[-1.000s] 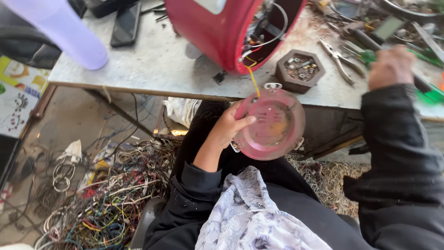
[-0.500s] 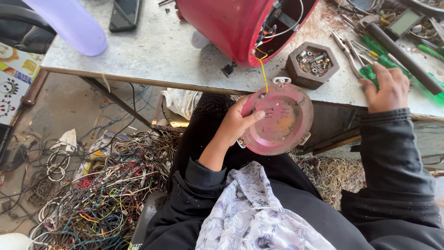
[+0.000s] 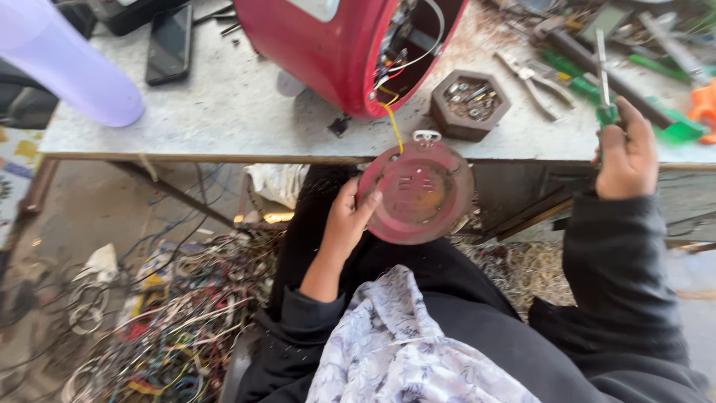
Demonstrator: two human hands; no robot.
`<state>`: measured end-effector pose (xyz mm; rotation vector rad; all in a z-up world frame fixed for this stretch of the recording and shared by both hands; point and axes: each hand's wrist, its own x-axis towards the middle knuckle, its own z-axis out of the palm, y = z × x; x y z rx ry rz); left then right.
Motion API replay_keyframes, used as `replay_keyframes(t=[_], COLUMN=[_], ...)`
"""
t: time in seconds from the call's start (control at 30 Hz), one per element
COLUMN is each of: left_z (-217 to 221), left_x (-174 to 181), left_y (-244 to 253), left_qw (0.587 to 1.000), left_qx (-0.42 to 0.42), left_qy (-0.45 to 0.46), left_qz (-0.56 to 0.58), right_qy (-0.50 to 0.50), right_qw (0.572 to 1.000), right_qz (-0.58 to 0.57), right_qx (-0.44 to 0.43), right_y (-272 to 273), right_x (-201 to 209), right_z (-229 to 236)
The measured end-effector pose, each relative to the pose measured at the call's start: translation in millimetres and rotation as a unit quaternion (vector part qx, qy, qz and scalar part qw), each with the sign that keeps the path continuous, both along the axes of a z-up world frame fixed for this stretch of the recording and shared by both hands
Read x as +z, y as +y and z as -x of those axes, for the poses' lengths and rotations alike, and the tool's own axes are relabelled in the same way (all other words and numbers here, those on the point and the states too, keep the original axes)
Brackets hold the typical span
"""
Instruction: The person uses a hammer to tap a red plastic cover, then uses a screwdriver to tighten screws on the cover. They also use pliers to adjust a wire connected to the cover.
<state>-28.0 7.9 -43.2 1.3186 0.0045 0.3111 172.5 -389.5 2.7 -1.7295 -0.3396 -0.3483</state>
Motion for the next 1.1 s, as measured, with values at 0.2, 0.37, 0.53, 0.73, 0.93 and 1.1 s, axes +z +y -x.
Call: replay_keyframes(t=[0.2,0.37,0.53,0.73,0.93,1.1], left_z=[2,10,16,31,46,34], left_x=[1,22,23,6,-9,-32], left_y=[-6,-23,-31,-18,-7,-10], left_qw=[0.998,0.976,0.976,0.898,0.945,0.986], left_qx=[0.009,-0.039,-0.046,-0.163,-0.158,-0.053], left_qy=[0.013,0.034,-0.007,-0.029,-0.031,-0.037], left_qz=[0.057,0.214,0.215,0.409,0.285,0.153], right_qy=[0.18,0.248,0.266,0.186,0.161,0.176], right_qw=[0.949,0.87,0.797,0.738,0.761,0.769], right_qz=[-0.203,-0.256,-0.349,-0.334,-0.271,-0.317], right_qx=[0.159,0.341,0.415,0.557,0.567,0.527], right_y=[23,59,101,153,189,196], right_x=[-11,-7,22,70,79,59], right_z=[71,119,154,162,154,147])
